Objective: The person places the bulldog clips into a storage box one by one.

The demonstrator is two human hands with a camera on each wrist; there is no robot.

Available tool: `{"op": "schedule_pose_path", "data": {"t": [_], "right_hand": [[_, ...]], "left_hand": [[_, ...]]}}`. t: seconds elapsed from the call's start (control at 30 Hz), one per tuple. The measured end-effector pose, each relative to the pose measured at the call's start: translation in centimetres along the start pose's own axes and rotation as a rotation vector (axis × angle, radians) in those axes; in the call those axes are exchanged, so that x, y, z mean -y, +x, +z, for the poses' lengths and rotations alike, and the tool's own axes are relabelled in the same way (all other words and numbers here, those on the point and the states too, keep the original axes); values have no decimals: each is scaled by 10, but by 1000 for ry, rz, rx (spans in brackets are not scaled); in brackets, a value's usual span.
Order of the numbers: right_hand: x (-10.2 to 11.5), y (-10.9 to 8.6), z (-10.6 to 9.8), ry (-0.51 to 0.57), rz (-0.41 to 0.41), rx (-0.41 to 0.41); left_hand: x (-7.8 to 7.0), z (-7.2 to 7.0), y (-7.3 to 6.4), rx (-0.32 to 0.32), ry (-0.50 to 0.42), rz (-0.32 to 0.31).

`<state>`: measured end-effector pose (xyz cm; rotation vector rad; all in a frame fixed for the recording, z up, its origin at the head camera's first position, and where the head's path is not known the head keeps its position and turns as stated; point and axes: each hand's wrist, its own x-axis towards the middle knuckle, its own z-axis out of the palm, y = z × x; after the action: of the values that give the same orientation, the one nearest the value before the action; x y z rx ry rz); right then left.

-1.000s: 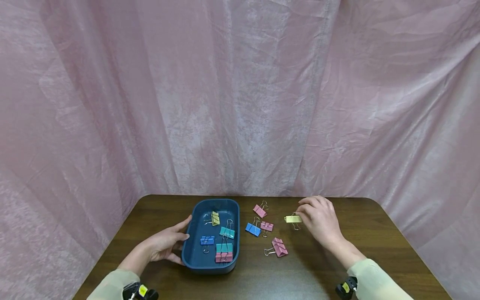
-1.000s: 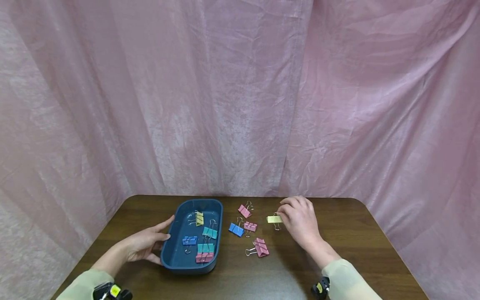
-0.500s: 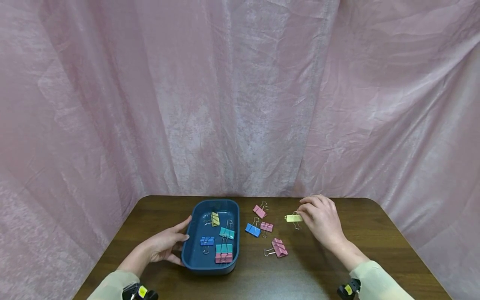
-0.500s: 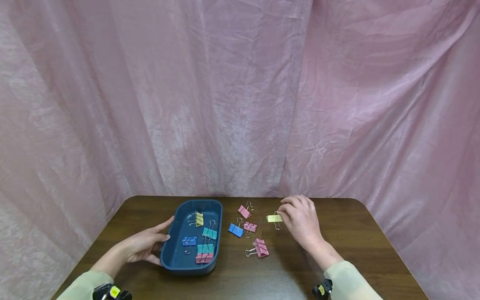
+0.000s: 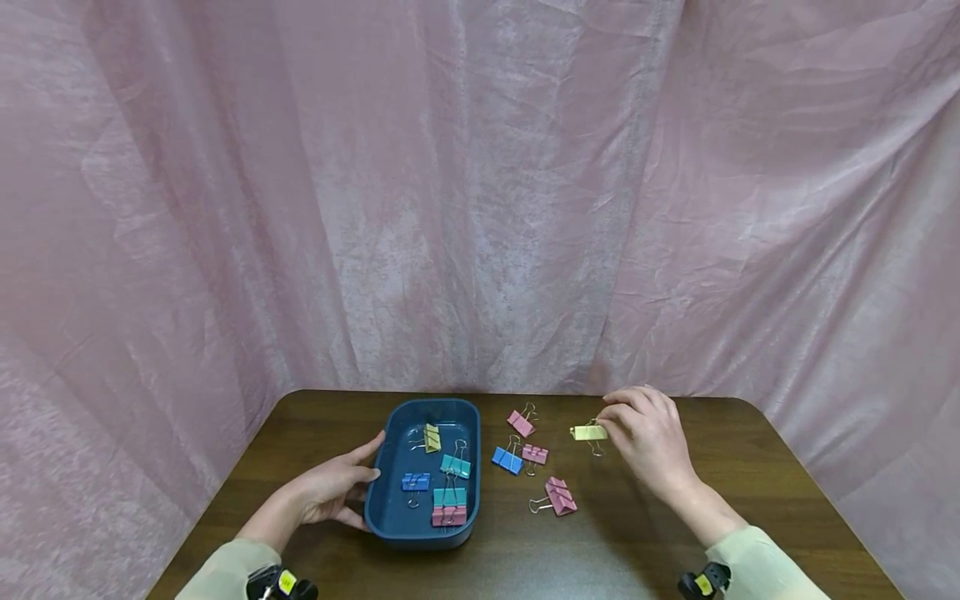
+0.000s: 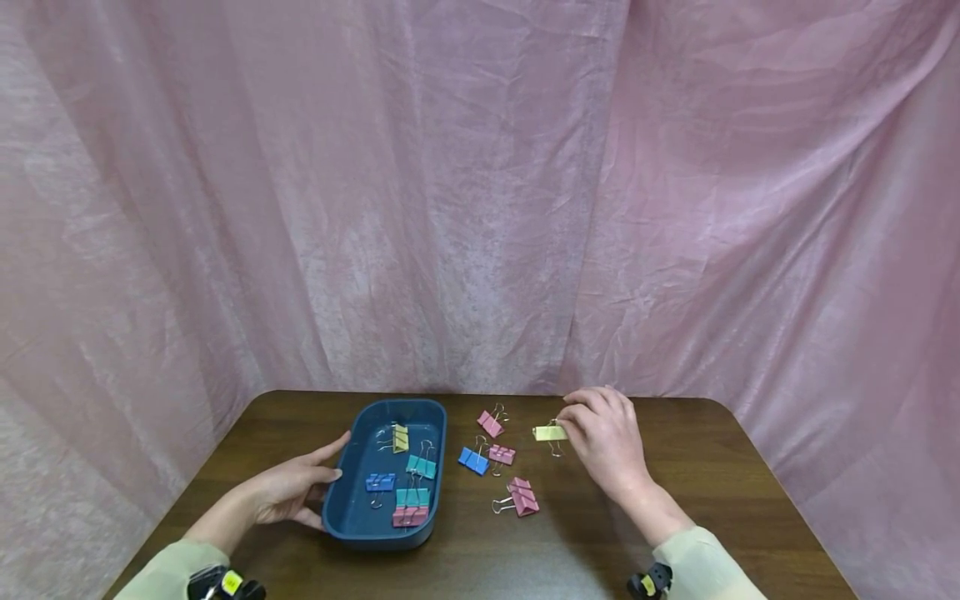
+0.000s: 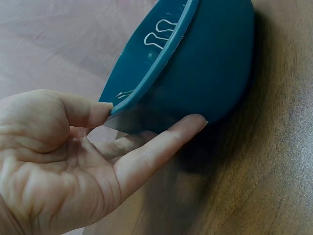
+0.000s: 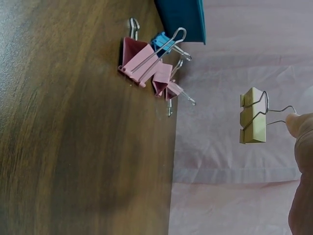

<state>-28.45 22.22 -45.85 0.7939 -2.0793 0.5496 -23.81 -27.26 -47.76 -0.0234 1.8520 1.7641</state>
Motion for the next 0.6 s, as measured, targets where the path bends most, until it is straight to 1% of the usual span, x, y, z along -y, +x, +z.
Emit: {"op": "schedule_pose_path", "data": {"t": [0.27, 0.6], "right_hand": [[4, 5, -6, -2, 19, 20], [5, 10, -8, 4, -10, -7]], "left_hand": [[1, 0, 0, -8, 3, -4], [-1, 0, -1, -7, 4, -6]]}}
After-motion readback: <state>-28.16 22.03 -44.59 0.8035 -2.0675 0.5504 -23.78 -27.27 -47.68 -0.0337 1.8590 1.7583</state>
